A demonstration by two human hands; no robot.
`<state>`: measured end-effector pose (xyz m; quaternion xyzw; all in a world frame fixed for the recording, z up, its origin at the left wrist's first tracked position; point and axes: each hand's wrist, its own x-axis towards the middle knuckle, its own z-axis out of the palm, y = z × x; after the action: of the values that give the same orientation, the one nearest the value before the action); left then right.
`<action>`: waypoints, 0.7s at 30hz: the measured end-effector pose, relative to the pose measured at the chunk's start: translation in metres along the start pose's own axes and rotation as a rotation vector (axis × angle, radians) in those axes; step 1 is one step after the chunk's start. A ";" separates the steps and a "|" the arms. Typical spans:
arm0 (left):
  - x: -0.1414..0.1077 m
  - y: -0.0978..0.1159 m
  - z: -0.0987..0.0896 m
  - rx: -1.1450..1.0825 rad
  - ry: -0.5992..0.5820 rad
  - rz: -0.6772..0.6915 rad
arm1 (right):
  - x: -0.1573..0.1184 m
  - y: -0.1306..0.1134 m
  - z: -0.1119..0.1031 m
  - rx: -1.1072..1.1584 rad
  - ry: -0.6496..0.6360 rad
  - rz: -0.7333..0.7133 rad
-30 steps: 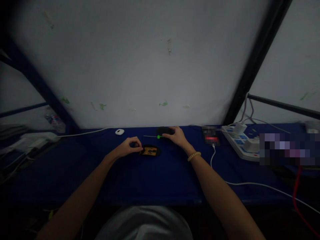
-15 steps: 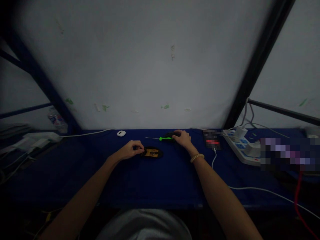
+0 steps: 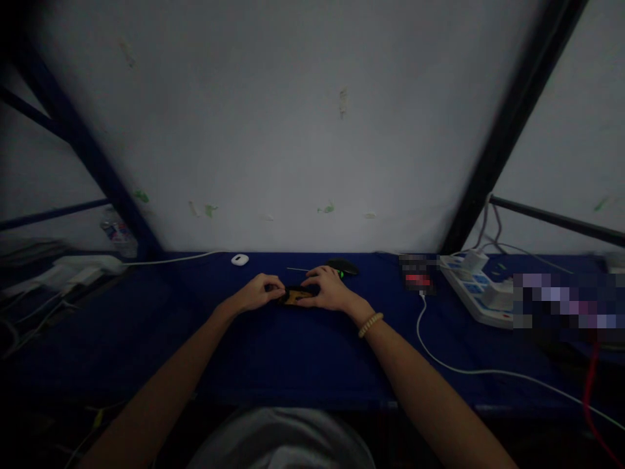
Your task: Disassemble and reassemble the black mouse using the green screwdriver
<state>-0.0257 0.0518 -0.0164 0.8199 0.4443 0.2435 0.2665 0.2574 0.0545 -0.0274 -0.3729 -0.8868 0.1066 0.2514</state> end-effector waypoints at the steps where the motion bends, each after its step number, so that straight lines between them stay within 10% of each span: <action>1: 0.000 0.000 0.000 -0.004 -0.003 -0.004 | 0.000 0.001 0.000 -0.002 -0.011 -0.005; 21: 0.007 0.001 0.005 -0.125 -0.003 -0.123 | 0.000 0.003 -0.010 -0.022 -0.056 0.004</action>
<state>-0.0180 0.0564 -0.0184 0.7734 0.4772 0.2525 0.3323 0.2642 0.0568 -0.0203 -0.3743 -0.8939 0.1075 0.2222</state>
